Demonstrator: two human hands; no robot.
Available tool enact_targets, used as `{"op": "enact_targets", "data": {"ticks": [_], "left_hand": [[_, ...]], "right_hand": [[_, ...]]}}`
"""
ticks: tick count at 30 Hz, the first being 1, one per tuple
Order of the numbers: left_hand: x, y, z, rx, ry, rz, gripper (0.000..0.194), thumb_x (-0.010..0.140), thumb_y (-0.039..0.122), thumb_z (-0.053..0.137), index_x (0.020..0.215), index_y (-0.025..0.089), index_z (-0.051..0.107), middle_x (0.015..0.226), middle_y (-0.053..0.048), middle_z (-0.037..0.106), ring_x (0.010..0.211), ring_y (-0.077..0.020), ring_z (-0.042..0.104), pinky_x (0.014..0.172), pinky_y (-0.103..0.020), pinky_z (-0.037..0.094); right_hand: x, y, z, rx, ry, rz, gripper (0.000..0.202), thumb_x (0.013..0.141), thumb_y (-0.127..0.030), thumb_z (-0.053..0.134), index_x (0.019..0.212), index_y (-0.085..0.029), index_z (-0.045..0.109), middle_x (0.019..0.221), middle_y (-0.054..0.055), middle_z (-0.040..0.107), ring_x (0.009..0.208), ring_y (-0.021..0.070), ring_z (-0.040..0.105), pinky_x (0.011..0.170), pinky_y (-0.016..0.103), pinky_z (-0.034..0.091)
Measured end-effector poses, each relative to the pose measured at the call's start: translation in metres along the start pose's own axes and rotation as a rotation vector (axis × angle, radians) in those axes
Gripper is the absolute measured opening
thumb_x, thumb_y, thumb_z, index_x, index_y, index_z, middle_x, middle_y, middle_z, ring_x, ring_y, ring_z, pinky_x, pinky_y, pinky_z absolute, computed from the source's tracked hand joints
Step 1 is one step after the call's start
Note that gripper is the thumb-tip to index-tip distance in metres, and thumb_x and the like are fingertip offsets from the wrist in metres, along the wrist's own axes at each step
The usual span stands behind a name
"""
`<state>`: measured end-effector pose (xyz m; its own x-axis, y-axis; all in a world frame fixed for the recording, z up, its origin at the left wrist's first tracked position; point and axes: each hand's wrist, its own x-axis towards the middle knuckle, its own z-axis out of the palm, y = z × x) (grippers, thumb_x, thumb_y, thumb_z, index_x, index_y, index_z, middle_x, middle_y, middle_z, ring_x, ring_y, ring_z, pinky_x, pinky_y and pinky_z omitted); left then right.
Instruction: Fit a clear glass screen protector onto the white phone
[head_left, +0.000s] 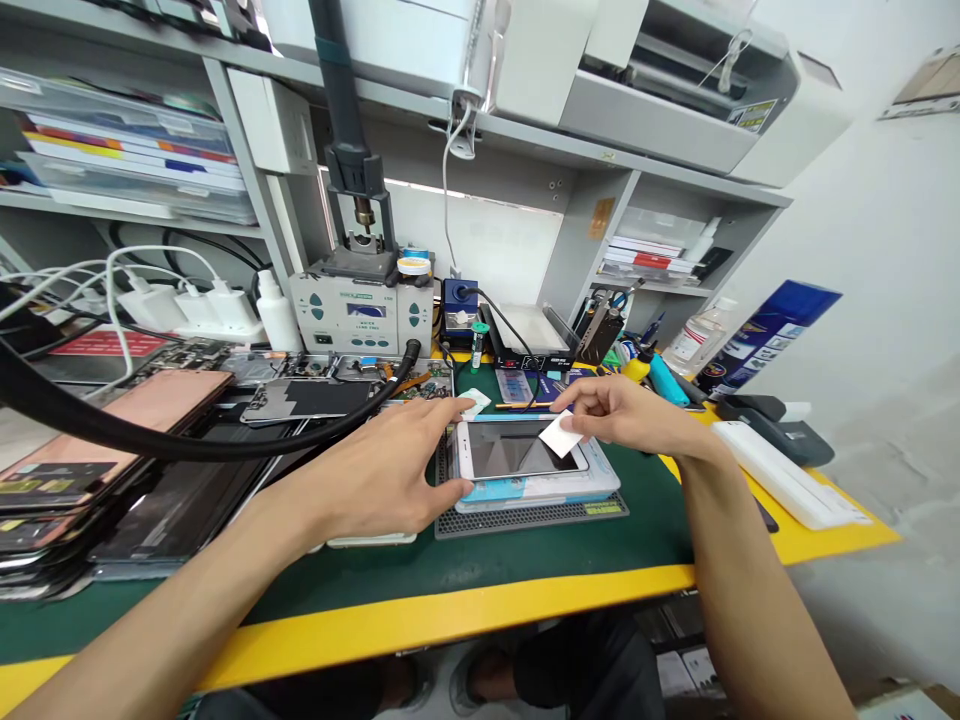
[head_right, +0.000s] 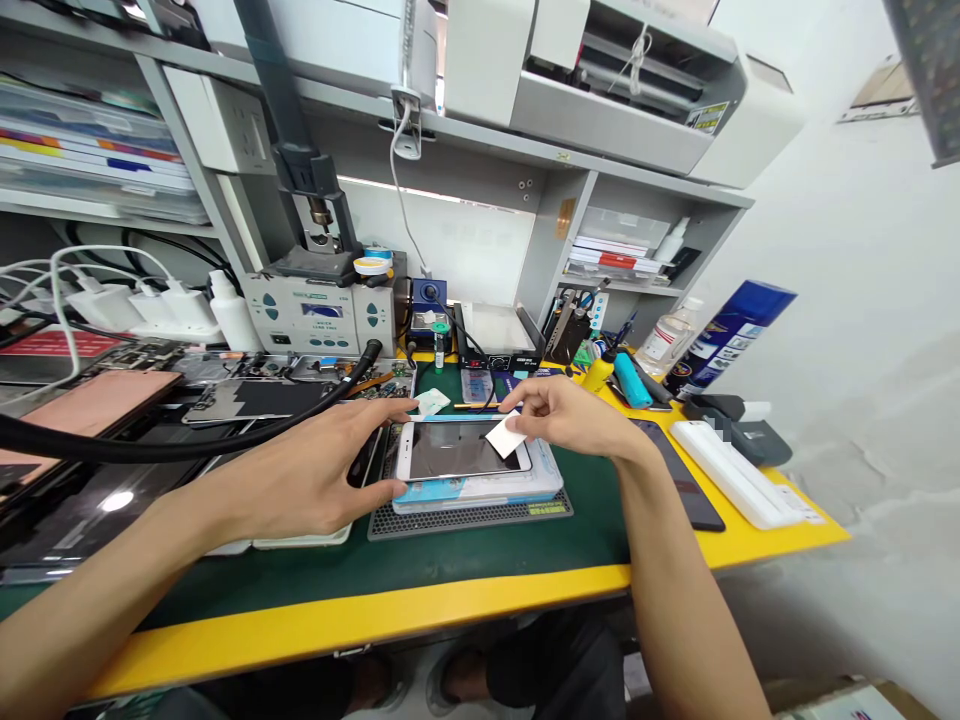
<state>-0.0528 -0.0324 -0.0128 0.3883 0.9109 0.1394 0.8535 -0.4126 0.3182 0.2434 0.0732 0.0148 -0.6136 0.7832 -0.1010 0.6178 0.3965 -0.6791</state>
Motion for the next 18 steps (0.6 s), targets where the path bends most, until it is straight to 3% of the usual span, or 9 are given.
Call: {"op": "enact_targets", "data": {"ticks": [5, 12, 18], "left_hand": [[0.0005, 0.0007, -0.0004, -0.005, 0.002, 0.003, 0.074, 0.088, 0.051, 0.058, 0.153, 0.02, 0.038, 0.151, -0.013, 0.052, 0.138, -0.0339, 0.05, 0.112, -0.046, 0.042], [-0.0002, 0.0004, -0.0005, -0.003, -0.008, 0.001, 0.074, 0.089, 0.051, 0.057, 0.153, 0.02, 0.037, 0.152, -0.012, 0.051, 0.139, -0.0332, 0.049, 0.113, -0.046, 0.042], [-0.0002, -0.0019, 0.0012, -0.01, 0.011, 0.009, 0.073, 0.089, 0.051, 0.057, 0.153, 0.022, 0.037, 0.152, -0.012, 0.052, 0.138, -0.0331, 0.05, 0.111, -0.045, 0.043]], "right_hand": [[-0.0011, 0.0027, -0.0035, -0.023, 0.07, 0.056, 0.036, 0.08, -0.047, 0.071, 0.099, -0.017, 0.069, 0.061, -0.003, 0.057, 0.048, 0.0096, 0.038, 0.047, 0.027, 0.027], [-0.0014, 0.0076, -0.0092, -0.077, 0.173, 0.091, 0.041, 0.081, -0.05, 0.069, 0.104, -0.015, 0.07, 0.062, -0.002, 0.057, 0.053, 0.0122, 0.045, 0.05, 0.028, 0.032], [-0.0036, 0.0055, -0.0091, 0.043, 0.242, 0.092, 0.049, 0.08, -0.054, 0.072, 0.108, -0.014, 0.07, 0.065, 0.0, 0.059, 0.056, 0.0132, 0.05, 0.05, 0.027, 0.035]]}}
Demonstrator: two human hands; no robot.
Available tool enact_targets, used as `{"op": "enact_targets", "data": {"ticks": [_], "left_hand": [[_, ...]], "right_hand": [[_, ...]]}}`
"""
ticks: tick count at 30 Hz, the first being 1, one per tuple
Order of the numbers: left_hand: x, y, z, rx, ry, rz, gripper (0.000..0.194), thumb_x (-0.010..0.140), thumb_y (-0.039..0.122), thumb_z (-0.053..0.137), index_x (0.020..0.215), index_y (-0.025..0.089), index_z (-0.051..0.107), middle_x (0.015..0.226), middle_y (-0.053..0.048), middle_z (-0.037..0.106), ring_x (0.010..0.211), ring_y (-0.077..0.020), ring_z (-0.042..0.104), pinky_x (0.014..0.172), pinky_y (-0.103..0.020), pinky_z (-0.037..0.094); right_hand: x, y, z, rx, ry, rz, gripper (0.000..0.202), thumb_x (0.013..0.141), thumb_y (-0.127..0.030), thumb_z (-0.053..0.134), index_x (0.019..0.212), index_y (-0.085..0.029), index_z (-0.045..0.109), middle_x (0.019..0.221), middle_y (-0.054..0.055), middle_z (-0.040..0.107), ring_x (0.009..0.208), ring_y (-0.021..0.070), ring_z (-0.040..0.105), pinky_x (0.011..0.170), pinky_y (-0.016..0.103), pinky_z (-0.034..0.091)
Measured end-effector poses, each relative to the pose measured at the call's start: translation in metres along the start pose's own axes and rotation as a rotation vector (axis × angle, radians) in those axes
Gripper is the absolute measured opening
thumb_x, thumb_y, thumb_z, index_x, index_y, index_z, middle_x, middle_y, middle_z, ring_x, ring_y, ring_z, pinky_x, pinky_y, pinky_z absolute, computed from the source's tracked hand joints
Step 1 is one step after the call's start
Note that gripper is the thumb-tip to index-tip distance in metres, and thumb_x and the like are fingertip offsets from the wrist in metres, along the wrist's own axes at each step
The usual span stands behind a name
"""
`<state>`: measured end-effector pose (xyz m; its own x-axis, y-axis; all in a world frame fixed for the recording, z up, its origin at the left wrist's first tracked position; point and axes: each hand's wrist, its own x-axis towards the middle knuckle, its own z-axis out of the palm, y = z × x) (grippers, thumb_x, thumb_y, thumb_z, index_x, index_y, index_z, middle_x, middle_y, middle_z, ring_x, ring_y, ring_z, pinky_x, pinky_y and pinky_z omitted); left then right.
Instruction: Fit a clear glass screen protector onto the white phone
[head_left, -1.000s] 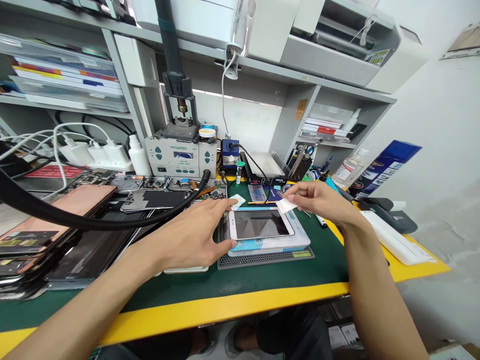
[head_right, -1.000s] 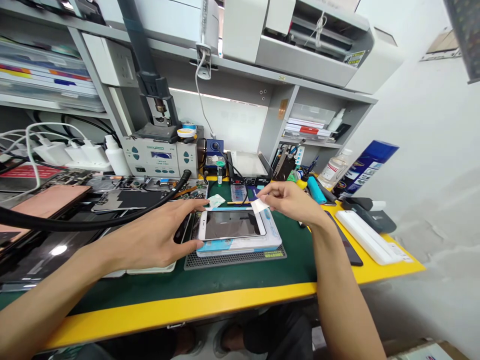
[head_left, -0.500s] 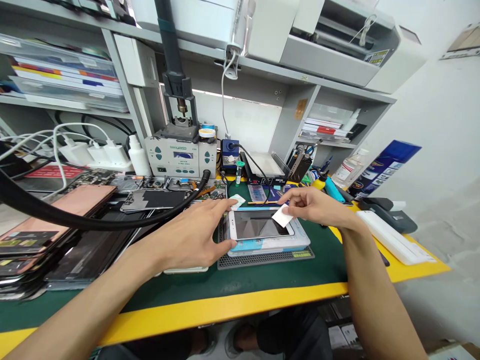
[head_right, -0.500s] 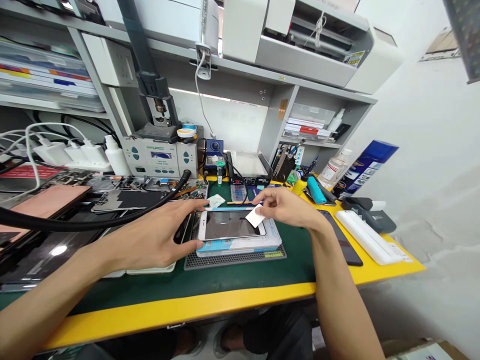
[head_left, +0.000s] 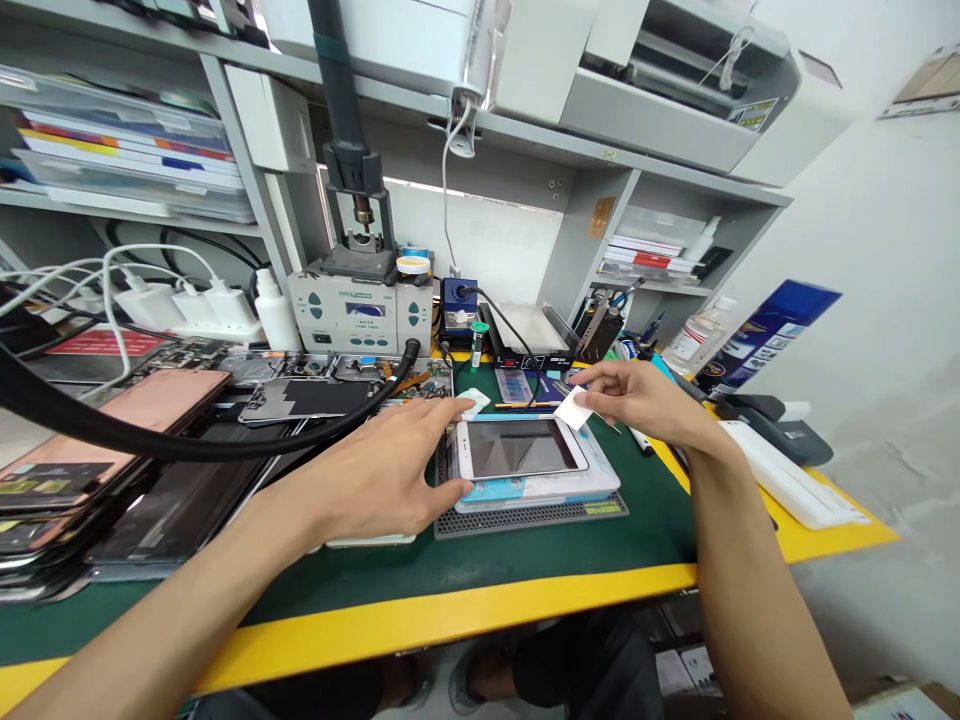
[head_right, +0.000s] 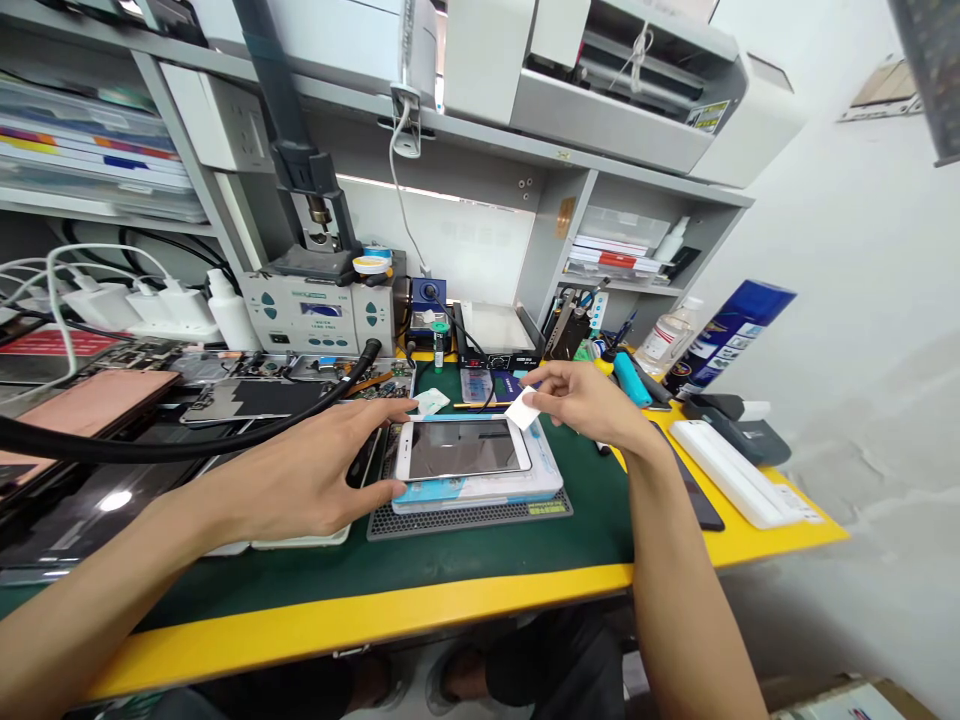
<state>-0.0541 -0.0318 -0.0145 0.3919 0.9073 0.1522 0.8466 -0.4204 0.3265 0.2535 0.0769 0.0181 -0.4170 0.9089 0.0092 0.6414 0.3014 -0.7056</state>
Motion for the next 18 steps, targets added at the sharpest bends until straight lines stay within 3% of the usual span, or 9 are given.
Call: {"op": "enact_targets", "data": {"ticks": [11, 18], "left_hand": [[-0.001, 0.002, -0.002, 0.018, -0.011, -0.007, 0.073, 0.089, 0.051, 0.056, 0.152, 0.019, 0.038, 0.149, -0.013, 0.055, 0.135, -0.0334, 0.053, 0.11, -0.046, 0.044], [0.002, 0.006, -0.003, 0.028, -0.041, -0.011, 0.074, 0.089, 0.05, 0.055, 0.153, 0.017, 0.036, 0.152, -0.014, 0.051, 0.138, -0.0328, 0.05, 0.113, -0.047, 0.042]], "right_hand": [[0.0, 0.005, -0.006, 0.192, -0.165, -0.007, 0.047, 0.073, -0.05, 0.081, 0.104, -0.015, 0.075, 0.064, 0.001, 0.062, 0.053, 0.0119, 0.052, 0.041, 0.023, 0.036], [0.0, 0.005, -0.005, 0.1, -0.339, -0.032, 0.045, 0.076, -0.05, 0.077, 0.105, -0.016, 0.077, 0.062, -0.002, 0.058, 0.048, 0.0079, 0.039, 0.044, 0.023, 0.028]]}}
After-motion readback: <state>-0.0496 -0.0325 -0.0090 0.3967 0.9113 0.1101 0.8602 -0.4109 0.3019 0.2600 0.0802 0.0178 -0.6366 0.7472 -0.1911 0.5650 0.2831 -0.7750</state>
